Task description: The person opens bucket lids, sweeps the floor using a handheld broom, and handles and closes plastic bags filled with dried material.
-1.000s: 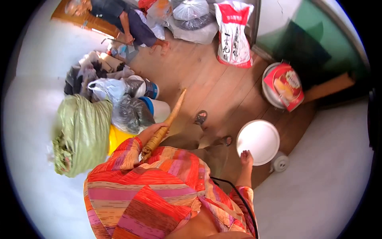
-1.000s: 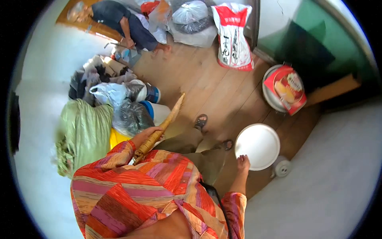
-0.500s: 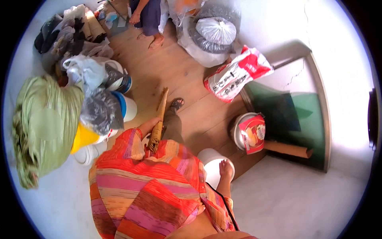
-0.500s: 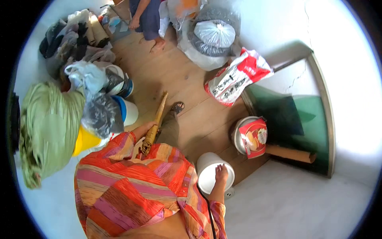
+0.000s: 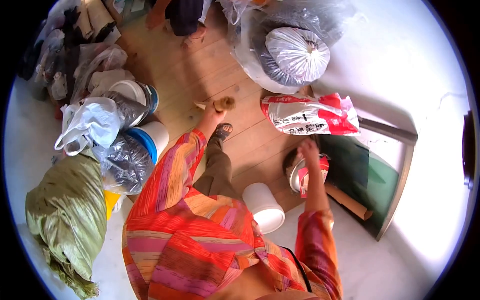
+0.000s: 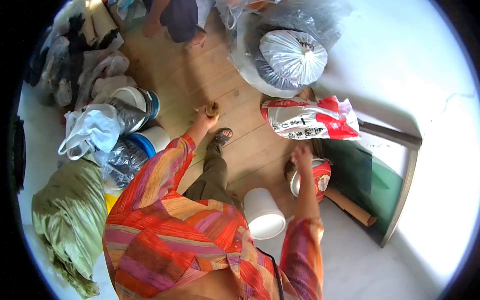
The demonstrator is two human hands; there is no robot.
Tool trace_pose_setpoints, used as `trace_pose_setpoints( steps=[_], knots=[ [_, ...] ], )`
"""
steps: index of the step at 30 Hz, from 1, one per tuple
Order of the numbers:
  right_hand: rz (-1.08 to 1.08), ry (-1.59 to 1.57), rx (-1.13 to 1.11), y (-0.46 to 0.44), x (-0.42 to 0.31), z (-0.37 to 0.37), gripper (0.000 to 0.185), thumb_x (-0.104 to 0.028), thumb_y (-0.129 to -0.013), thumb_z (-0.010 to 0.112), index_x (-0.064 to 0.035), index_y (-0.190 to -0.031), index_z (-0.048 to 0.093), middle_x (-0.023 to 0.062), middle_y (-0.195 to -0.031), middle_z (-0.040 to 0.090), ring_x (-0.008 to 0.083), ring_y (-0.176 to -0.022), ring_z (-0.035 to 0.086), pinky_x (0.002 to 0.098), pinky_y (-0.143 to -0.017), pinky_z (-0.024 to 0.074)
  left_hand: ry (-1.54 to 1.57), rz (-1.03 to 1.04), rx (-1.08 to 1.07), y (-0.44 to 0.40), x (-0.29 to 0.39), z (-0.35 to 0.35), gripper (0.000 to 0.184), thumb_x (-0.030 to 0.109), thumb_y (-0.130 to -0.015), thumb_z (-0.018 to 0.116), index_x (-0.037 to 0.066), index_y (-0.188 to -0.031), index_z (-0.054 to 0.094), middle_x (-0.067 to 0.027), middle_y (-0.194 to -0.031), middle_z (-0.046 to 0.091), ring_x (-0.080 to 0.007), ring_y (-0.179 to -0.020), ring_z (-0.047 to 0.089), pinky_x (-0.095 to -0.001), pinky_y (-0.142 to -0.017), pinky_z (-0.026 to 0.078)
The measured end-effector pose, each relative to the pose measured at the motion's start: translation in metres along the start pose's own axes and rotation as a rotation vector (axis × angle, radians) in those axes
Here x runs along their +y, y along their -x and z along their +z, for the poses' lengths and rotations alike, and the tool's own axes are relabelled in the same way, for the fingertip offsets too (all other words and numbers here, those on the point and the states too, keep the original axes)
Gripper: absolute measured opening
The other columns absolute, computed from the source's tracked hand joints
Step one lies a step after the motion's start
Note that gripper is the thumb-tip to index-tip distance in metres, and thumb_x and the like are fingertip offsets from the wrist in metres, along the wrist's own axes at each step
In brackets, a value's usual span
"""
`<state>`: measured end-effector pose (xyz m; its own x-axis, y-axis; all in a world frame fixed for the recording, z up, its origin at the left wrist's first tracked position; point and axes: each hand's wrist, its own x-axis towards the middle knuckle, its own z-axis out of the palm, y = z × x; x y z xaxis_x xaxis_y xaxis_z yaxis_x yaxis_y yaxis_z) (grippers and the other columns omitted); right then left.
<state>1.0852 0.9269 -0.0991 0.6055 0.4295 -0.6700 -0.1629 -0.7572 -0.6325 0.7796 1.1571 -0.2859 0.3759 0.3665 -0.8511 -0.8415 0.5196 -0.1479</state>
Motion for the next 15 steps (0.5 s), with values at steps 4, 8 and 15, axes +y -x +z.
trace_pose_setpoints(
  steps=[4,8,15],
  knots=[
    [-0.556,0.559,0.239,-0.172,-0.093,0.0,0.031,-0.02,-0.078,0.062,0.0035,-0.096,0.055,0.0099,-0.077,0.059,0.0177,-0.068,0.055,0.0317,-0.06,0.0438,0.012,-0.073,-0.018,-0.051,0.008,0.064,0.019,0.011,-0.087,0.04,0.002,-0.091,0.057,-0.0105,-0.088,0.06,-0.0235,-0.084,0.059,-0.0342,-0.071,0.054],
    [-0.758,0.765,0.455,-0.197,-0.2,0.058,0.053,-0.029,-0.072,0.066,0.0002,-0.112,0.047,0.0184,-0.102,0.056,0.0326,-0.092,0.054,0.0385,-0.082,0.0417,-0.109,-0.09,0.132,-0.1,-0.011,0.101,0.021,0.017,-0.09,0.042,0.002,-0.098,0.053,-0.0115,-0.097,0.057,-0.0245,-0.087,0.058,-0.0366,-0.074,0.053],
    [-0.689,0.978,0.309,-0.244,-0.232,0.09,0.059,-0.031,-0.072,0.065,-0.0048,-0.118,0.039,0.0183,-0.111,0.053,0.0348,-0.102,0.051,0.0399,-0.085,0.0409,-0.223,-0.152,0.246,-0.152,-0.042,0.116,0.022,0.019,-0.088,0.049,0.002,-0.102,0.048,-0.0127,-0.106,0.051,-0.0259,-0.094,0.054,-0.0363,-0.075,0.054]
  ],
)
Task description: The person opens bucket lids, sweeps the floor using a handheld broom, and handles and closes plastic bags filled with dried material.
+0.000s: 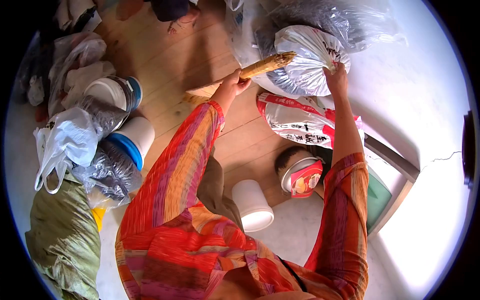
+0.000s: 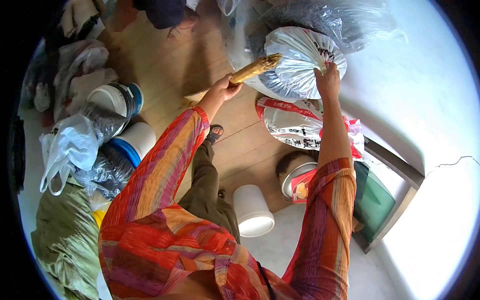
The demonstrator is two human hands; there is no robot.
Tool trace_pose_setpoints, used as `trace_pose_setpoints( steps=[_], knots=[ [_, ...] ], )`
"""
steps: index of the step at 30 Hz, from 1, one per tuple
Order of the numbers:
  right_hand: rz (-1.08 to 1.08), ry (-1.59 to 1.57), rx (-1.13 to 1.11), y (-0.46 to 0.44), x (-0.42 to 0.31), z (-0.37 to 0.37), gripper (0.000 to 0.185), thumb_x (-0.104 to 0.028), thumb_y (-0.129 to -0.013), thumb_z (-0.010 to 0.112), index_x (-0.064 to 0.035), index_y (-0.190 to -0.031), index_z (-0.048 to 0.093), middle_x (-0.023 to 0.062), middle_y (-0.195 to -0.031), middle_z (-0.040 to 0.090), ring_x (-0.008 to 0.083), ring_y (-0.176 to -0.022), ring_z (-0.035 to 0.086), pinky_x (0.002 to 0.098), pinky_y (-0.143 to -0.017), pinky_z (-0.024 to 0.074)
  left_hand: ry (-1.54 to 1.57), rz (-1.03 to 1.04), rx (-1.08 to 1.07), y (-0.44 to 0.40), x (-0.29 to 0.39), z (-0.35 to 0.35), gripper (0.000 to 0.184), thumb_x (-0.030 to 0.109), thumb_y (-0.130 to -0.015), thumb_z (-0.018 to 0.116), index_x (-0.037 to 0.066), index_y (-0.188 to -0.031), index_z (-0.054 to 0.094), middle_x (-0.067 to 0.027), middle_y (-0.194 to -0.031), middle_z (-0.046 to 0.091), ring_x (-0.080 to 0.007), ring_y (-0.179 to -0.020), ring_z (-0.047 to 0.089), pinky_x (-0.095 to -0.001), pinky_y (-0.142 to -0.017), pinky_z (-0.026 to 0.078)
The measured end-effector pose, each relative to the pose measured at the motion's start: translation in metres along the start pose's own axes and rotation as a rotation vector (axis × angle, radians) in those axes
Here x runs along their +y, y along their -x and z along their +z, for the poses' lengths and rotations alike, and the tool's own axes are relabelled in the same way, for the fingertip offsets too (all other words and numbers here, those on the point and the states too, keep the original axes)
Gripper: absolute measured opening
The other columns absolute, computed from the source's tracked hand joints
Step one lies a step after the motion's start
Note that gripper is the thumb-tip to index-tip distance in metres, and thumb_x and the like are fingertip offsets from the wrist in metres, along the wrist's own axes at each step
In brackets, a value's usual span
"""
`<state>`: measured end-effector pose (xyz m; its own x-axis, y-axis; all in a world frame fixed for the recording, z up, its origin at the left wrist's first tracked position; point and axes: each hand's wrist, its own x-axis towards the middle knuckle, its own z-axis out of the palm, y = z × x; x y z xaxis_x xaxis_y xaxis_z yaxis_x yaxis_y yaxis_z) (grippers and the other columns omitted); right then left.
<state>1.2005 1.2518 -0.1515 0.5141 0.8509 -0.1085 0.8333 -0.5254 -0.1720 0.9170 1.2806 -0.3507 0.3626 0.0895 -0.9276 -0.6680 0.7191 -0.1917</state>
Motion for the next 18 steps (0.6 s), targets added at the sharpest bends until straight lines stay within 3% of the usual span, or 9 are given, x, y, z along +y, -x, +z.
trace_pose_setpoints(
  steps=[2,3,5,6,8,9,10,15,18],
  knots=[
    [0.03,0.037,-0.015,-0.004,-0.003,0.0,0.046,-0.031,-0.073,0.064,-0.0065,-0.108,0.048,0.019,-0.108,0.056,0.034,-0.098,0.054,0.0407,-0.08,0.0428,-0.152,0.002,-0.023,-0.023,-0.002,-0.004,0.02,0.011,-0.086,0.05,-0.002,-0.101,0.046,-0.0147,-0.104,0.051,-0.0246,-0.092,0.055,-0.0323,-0.073,0.054],
    [0.033,0.04,-0.018,-0.006,-0.007,-0.003,0.046,-0.031,-0.073,0.064,-0.0065,-0.108,0.048,0.019,-0.108,0.056,0.034,-0.098,0.054,0.0407,-0.08,0.0428,-0.152,0.086,-0.054,-0.02,-0.005,-0.004,0.009,0.003,-0.082,0.052,-0.001,-0.09,0.053,-0.0117,-0.09,0.054,-0.0212,-0.08,0.057,-0.0292,-0.066,0.055],
    [0.073,0.068,-0.078,-0.009,-0.014,-0.008,0.04,-0.033,-0.073,0.061,-0.0044,-0.101,0.053,0.0213,-0.092,0.06,0.0349,-0.088,0.058,0.0424,-0.075,0.0438,-0.197,0.045,-0.142,-0.021,0.002,-0.012,0.013,0.002,-0.083,0.05,-0.003,-0.095,0.05,-0.0132,-0.093,0.054,-0.0222,-0.081,0.058,-0.0285,-0.069,0.054],
    [0.028,0.012,0.086,-0.011,-0.001,0.001,0.04,-0.033,-0.072,0.057,-0.0023,-0.097,0.055,0.0232,-0.083,0.061,0.0376,-0.082,0.058,0.0437,-0.072,0.0436,-0.242,0.007,-0.23,-0.018,0.005,-0.014,0.017,0.002,-0.084,0.048,-0.005,-0.1,0.047,-0.0147,-0.096,0.053,-0.0231,-0.081,0.058,-0.0278,-0.071,0.054],
    [0.235,-0.151,0.158,-0.022,0.026,0.006,0.039,-0.03,-0.07,0.058,-0.0009,-0.096,0.055,0.0201,-0.079,0.062,0.0312,-0.072,0.061,0.0403,-0.067,0.0459,-0.332,0.049,-0.191,-0.012,0.005,-0.015,0.019,0.004,-0.083,0.05,0.0,-0.102,0.048,-0.0107,-0.094,0.055,-0.0215,-0.079,0.058,-0.0287,-0.07,0.053],
    [0.314,-0.483,0.14,-0.012,0.02,-0.008,0.039,-0.027,-0.069,0.06,0.0014,-0.094,0.055,0.0141,-0.074,0.062,0.0196,-0.061,0.059,0.0329,-0.06,0.0472,-0.521,0.083,-0.118,-0.01,0.009,-0.02,0.021,0.006,-0.082,0.052,0.002,-0.103,0.049,-0.0086,-0.093,0.056,-0.0205,-0.078,0.058,-0.0296,-0.07,0.053],
    [0.365,-0.594,0.169,-0.002,0.013,-0.022,0.035,-0.023,-0.069,0.063,0.0026,-0.091,0.055,0.0084,-0.071,0.059,0.0107,-0.056,0.053,0.0257,-0.053,0.0456,-0.707,0.114,-0.041,-0.007,0.013,-0.026,0.023,0.008,-0.081,0.054,0.005,-0.103,0.049,-0.0065,-0.092,0.057,-0.0194,-0.077,0.058,-0.0305,-0.07,0.052],
    [0.43,-0.918,0.302,0.038,0.03,-0.054,0.024,-0.01,-0.069,0.064,0.001,-0.088,0.054,0.005,-0.07,0.056,0.0107,-0.057,0.052,0.0251,-0.05,0.045,-0.82,0.219,0.03,0.013,0.041,-0.063,0.012,0.01,-0.081,0.053,0.009,-0.09,0.045,-0.0027,-0.076,0.051,-0.0182,-0.072,0.057,-0.0345,-0.071,0.052],
    [0.447,-1.211,0.408,0.05,0.042,-0.072,0.019,-0.006,-0.069,0.061,-0.0007,-0.085,0.052,0.0046,-0.068,0.053,0.0111,-0.056,0.049,0.0255,-0.05,0.0432,-0.673,0.089,0.0,0.007,0.046,-0.078,0.013,0.012,-0.083,0.052,0.009,-0.094,0.045,-0.0063,-0.082,0.051,-0.0217,-0.081,0.057,-0.038,-0.077,0.051]
  ],
)
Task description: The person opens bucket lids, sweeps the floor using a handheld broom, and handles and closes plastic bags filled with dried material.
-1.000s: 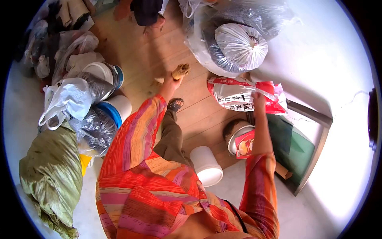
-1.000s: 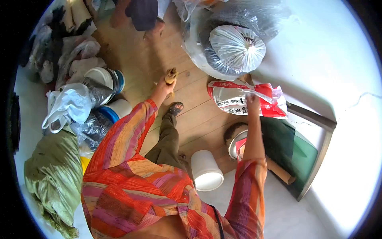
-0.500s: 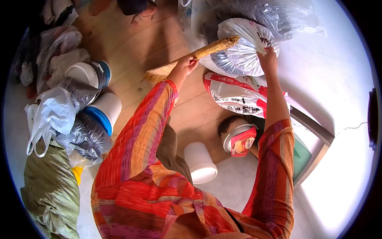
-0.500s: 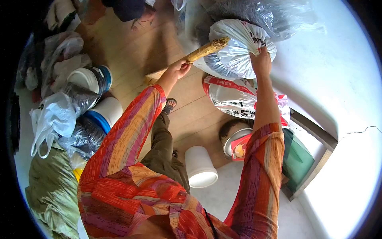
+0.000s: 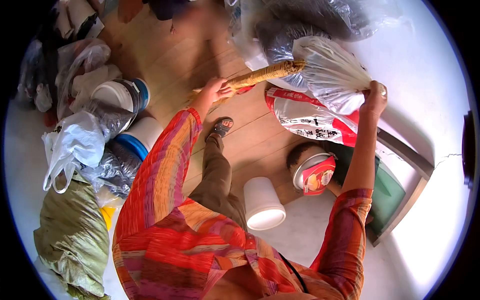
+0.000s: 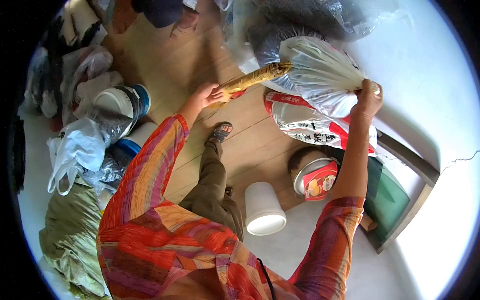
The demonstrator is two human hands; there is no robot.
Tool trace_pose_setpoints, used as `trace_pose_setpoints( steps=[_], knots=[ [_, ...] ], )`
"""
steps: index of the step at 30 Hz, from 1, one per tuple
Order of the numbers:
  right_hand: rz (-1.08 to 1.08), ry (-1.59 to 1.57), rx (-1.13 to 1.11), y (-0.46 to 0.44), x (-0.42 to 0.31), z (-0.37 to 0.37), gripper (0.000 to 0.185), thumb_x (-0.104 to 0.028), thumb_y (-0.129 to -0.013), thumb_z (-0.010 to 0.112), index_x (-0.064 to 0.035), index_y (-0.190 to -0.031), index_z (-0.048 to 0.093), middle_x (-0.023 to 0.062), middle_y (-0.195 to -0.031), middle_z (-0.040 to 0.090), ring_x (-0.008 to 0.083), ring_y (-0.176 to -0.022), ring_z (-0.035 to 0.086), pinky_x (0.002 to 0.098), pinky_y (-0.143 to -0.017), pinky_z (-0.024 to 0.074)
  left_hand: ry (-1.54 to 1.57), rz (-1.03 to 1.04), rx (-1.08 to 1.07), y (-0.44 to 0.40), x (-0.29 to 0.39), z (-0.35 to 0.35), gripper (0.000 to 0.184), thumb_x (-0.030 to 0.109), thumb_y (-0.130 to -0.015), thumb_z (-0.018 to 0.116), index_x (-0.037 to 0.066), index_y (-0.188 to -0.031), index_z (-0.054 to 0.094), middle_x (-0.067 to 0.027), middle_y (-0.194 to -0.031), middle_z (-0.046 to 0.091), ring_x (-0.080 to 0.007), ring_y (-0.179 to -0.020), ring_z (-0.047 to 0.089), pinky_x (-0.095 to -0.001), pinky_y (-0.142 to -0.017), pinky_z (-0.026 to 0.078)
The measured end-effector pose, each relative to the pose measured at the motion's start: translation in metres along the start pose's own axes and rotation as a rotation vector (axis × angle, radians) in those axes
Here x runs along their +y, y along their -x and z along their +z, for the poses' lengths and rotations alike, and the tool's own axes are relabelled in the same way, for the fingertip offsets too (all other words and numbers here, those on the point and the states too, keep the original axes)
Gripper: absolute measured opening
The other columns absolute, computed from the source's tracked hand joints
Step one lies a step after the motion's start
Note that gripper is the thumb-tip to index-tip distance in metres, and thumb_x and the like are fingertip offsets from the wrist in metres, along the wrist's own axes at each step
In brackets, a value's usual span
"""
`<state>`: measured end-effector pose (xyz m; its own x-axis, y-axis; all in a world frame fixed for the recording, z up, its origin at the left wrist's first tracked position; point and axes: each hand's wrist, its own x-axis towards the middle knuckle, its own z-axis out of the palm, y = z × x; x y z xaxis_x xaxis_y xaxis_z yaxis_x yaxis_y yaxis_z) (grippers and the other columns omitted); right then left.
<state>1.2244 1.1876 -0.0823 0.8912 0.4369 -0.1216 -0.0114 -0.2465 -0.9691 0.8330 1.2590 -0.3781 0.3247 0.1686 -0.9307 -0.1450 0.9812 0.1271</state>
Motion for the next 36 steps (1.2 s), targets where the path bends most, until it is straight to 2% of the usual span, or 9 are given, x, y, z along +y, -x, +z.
trace_pose_setpoints(
  steps=[6,8,12,16,18,20,25,31,36],
  knots=[
    [0.021,-0.155,0.078,0.06,-0.049,-0.016,0.008,-0.006,-0.074,0.053,-0.0055,-0.068,0.048,-0.0004,-0.057,0.041,0.0073,-0.048,0.033,0.0218,-0.046,0.0322,0.594,-0.229,0.108,0.028,-0.037,0.132,0.043,0.037,-0.087,0.049,0.011,-0.119,0.036,-0.0176,-0.129,0.027,-0.0341,-0.116,0.033,-0.0556,-0.085,0.042],
    [0.022,-0.194,0.114,0.075,-0.051,-0.048,0.019,-0.007,-0.073,0.052,-0.009,-0.058,0.041,-0.0018,-0.053,0.034,0.0072,-0.046,0.028,0.0219,-0.046,0.027,0.823,-0.013,-0.318,-0.024,-0.06,0.143,0.047,0.044,-0.087,0.044,0.006,-0.114,0.04,-0.0195,-0.114,0.044,-0.0329,-0.103,0.048,-0.0505,-0.084,0.046],
    [0.062,-0.201,0.234,0.133,-0.059,-0.117,0.017,-0.012,-0.071,0.052,-0.0108,-0.061,0.038,-0.0012,-0.054,0.036,0.0084,-0.043,0.029,0.0221,-0.045,0.0299,0.884,-0.025,-0.358,-0.033,-0.045,0.152,0.059,0.052,-0.086,0.039,-0.002,-0.109,0.042,-0.0186,-0.097,0.053,-0.0316,-0.087,0.056,-0.0455,-0.079,0.05],
    [0.031,-0.22,0.208,0.203,-0.071,-0.172,0.013,-0.011,-0.072,0.05,-0.0093,-0.063,0.04,-0.0016,-0.058,0.039,0.0075,-0.045,0.03,0.0228,-0.047,0.0327,0.684,-0.112,-0.325,-0.027,-0.053,0.108,0.049,0.041,-0.09,0.039,-0.004,-0.108,0.044,-0.0198,-0.099,0.053,-0.0321,-0.095,0.054,-0.0458,-0.081,0.048],
    [0.094,-0.189,0.298,0.243,-0.077,-0.188,0.009,-0.011,-0.072,0.049,-0.0085,-0.067,0.041,-0.0016,-0.059,0.04,0.0071,-0.047,0.031,0.0219,-0.047,0.0324,0.55,-0.127,-0.646,-0.013,-0.065,0.082,0.023,0.012,-0.079,0.053,-0.003,-0.096,0.053,-0.017,-0.094,0.057,-0.0313,-0.092,0.056,-0.0438,-0.081,0.049],
    [0.16,-0.091,0.462,0.288,-0.06,-0.219,0.008,-0.009,-0.072,0.05,-0.0064,-0.077,0.046,0.0002,-0.065,0.041,0.0075,-0.052,0.036,0.0199,-0.047,0.0322,0.461,-0.187,-0.264,0.01,-0.08,0.07,0.02,0.012,-0.085,0.046,-0.004,-0.096,0.053,-0.0169,-0.092,0.06,-0.0303,-0.088,0.058,-0.0416,-0.081,0.049],
    [0.447,-0.172,0.658,0.351,0.017,-0.305,0.006,-0.005,-0.071,0.052,-0.0065,-0.074,0.047,-0.0006,-0.061,0.042,0.0075,-0.048,0.036,0.021,-0.047,0.036,0.047,-0.209,0.023,0.025,-0.127,0.06,0.014,0.014,-0.087,0.049,0.001,-0.09,0.051,-0.011,-0.089,0.059,-0.0231,-0.083,0.057,-0.0373,-0.08,0.05],
    [0.667,-0.069,0.89,0.448,0.1,-0.379,0.008,-0.008,-0.069,0.054,-0.0074,-0.074,0.048,-0.002,-0.059,0.043,0.0068,-0.049,0.039,0.0227,-0.047,0.0404,-0.347,-0.149,0.089,0.019,-0.178,0.05,0.019,0.019,-0.087,0.05,0.0,-0.09,0.053,-0.0085,-0.086,0.059,-0.0206,-0.082,0.057,-0.035,-0.08,0.049],
    [0.789,-0.114,1.018,0.512,0.198,-0.431,0.011,-0.007,-0.068,0.052,-0.0066,-0.078,0.048,-0.0019,-0.06,0.043,0.0067,-0.05,0.039,0.0223,-0.047,0.039,-0.743,-0.084,0.029,-0.027,-0.274,0.056,0.032,0.015,-0.083,0.056,0.01,-0.114,0.052,-0.0041,-0.1,0.057,-0.0182,-0.089,0.055,-0.0354,-0.084,0.047]
  ],
)
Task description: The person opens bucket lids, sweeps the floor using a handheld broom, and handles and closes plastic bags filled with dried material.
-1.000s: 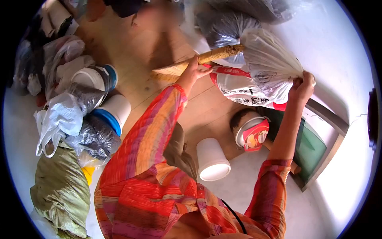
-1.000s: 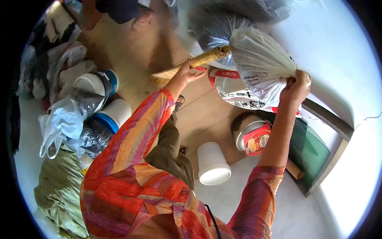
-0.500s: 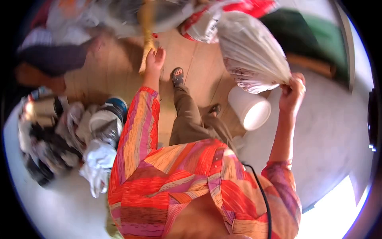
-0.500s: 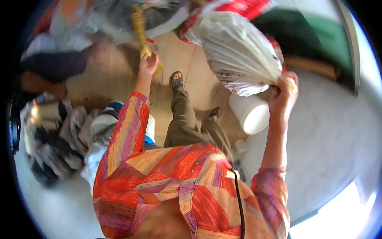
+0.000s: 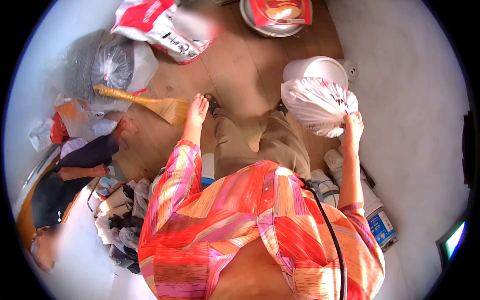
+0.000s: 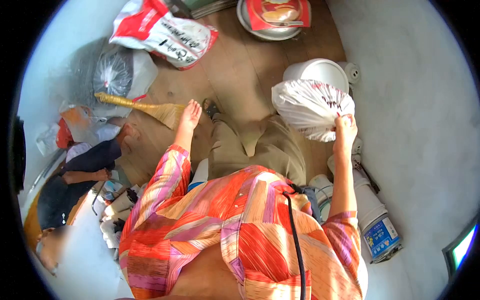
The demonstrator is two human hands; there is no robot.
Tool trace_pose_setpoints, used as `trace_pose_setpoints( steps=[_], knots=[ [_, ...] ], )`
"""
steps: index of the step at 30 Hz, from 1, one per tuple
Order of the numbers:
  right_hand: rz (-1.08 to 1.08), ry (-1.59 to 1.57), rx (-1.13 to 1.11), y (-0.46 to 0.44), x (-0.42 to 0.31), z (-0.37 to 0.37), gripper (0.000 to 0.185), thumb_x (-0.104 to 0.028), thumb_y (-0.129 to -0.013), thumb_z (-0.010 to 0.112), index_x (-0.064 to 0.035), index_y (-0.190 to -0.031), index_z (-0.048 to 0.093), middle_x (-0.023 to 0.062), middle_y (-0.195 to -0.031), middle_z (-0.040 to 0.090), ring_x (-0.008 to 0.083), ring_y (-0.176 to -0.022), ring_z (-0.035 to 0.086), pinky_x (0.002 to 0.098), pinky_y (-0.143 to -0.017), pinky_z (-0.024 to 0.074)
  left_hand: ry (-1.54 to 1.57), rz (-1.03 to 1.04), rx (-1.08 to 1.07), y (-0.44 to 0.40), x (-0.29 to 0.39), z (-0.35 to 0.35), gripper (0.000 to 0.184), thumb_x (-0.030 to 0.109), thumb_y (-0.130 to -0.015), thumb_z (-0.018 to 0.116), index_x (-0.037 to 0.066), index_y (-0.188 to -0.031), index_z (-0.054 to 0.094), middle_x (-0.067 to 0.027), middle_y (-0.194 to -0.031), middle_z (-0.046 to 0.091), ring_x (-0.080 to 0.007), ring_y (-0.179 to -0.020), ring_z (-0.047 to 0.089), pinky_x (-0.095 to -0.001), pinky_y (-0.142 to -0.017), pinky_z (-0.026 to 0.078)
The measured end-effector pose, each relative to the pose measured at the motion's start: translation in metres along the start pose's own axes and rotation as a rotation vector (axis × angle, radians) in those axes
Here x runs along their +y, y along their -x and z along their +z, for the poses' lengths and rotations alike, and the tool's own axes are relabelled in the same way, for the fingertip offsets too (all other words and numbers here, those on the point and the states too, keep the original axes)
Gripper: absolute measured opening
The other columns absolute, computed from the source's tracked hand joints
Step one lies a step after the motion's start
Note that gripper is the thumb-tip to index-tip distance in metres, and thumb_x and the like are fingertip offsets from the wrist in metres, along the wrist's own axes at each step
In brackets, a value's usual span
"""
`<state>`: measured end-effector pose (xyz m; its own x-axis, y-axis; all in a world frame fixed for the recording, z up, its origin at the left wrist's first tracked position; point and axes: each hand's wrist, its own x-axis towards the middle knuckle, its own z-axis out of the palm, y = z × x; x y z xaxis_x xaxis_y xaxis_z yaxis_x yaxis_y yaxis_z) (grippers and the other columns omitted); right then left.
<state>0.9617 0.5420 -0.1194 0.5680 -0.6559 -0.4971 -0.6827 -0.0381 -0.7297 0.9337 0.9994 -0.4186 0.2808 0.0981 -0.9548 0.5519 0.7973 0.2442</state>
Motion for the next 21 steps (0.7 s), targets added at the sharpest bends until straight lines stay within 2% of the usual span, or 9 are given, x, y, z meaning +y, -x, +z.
trace_pose_setpoints(
  steps=[6,8,11,13,16,17,18,20,21],
  knots=[
    [0.042,0.005,0.046,-0.069,0.13,-0.033,0.008,-0.005,-0.068,0.052,-0.0061,-0.072,0.044,-0.0004,-0.058,0.043,0.0068,-0.047,0.041,0.0216,-0.044,0.0374,-0.59,-0.008,-0.14,-0.097,-0.136,0.117,0.03,0.016,-0.08,0.06,0.005,-0.107,0.054,-0.006,-0.093,0.059,-0.0177,-0.08,0.057,-0.0327,-0.074,0.049],
    [0.108,-0.001,0.065,-0.077,0.149,-0.043,0.009,-0.003,-0.068,0.051,-0.0055,-0.071,0.043,-0.0007,-0.058,0.043,0.0066,-0.049,0.041,0.021,-0.044,0.0368,-0.712,-0.101,-0.139,-0.121,-0.185,0.156,0.039,0.018,-0.082,0.058,0.003,-0.116,0.047,-0.0104,-0.112,0.052,-0.0229,-0.097,0.053,-0.0355,-0.086,0.046],
    [0.171,0.041,0.091,-0.091,0.187,-0.053,0.009,-0.006,-0.07,0.052,-0.007,-0.072,0.044,-0.0008,-0.062,0.042,0.0074,-0.049,0.043,0.022,-0.046,0.0399,-0.931,-0.121,-0.075,-0.137,-0.241,0.213,0.046,0.024,-0.082,0.059,0.003,-0.12,0.043,-0.0111,-0.119,0.047,-0.0243,-0.101,0.051,-0.0351,-0.087,0.045],
    [0.147,-0.014,0.147,-0.097,0.213,-0.056,0.012,0.0,-0.067,0.051,-0.0046,-0.075,0.043,-0.0005,-0.063,0.043,0.0063,-0.051,0.042,0.0204,-0.046,0.0377,-1.059,-0.012,0.203,-0.144,-0.265,0.238,0.039,0.029,-0.077,0.064,0.0,-0.1,0.053,-0.0069,-0.082,0.056,-0.0166,-0.063,0.053,-0.0346,-0.058,0.045],
    [0.241,-0.006,0.233,-0.101,0.227,-0.057,0.013,0.0,-0.068,0.052,-0.0045,-0.076,0.043,-0.0003,-0.065,0.043,0.006,-0.052,0.043,0.02,-0.047,0.0386,-1.116,-0.031,0.237,-0.175,-0.293,0.239,0.036,0.029,-0.076,0.064,-0.004,-0.088,0.055,-0.0092,-0.073,0.056,-0.0179,-0.057,0.052,-0.0372,-0.054,0.044],
    [0.249,-0.002,0.243,-0.111,0.239,-0.062,0.013,-0.001,-0.069,0.053,-0.0047,-0.077,0.043,-0.0001,-0.064,0.044,0.0061,-0.052,0.043,0.0199,-0.047,0.0395,-1.26,-0.047,0.236,-0.24,-0.315,0.207,0.031,0.028,-0.075,0.065,-0.003,-0.073,0.056,-0.0092,-0.065,0.054,-0.0169,-0.056,0.051,-0.036,-0.05,0.042],
    [0.269,-0.003,0.247,-0.113,0.246,-0.066,0.013,-0.001,-0.069,0.053,-0.0047,-0.077,0.043,-0.0001,-0.064,0.044,0.0061,-0.052,0.043,0.0199,-0.047,0.0395,-1.277,-0.055,0.244,-0.243,-0.311,0.2,0.031,0.028,-0.075,0.065,-0.003,-0.073,0.056,-0.0092,-0.065,0.054,-0.0169,-0.056,0.051,-0.036,-0.05,0.042],
    [0.303,-0.043,0.245,-0.113,0.255,-0.068,0.012,-0.001,-0.069,0.052,-0.0048,-0.077,0.043,0.0002,-0.064,0.044,0.0066,-0.051,0.043,0.0205,-0.047,0.04,-1.176,-0.19,0.08,-0.237,-0.29,0.198,0.057,0.032,-0.075,0.066,0.004,-0.119,0.043,-0.0111,-0.107,0.055,-0.0247,-0.096,0.053,-0.0352,-0.085,0.043],
    [0.304,-0.035,0.264,-0.111,0.253,-0.065,0.009,-0.002,-0.072,0.05,-0.007,-0.074,0.043,-0.003,-0.061,0.04,0.0038,-0.047,0.036,0.0206,-0.046,0.0396,-1.329,-0.157,0.092,-0.225,-0.28,0.205,0.049,0.026,-0.076,0.066,0.001,-0.113,0.047,-0.0115,-0.101,0.057,-0.0233,-0.09,0.055,-0.0323,-0.079,0.046]
  ],
)
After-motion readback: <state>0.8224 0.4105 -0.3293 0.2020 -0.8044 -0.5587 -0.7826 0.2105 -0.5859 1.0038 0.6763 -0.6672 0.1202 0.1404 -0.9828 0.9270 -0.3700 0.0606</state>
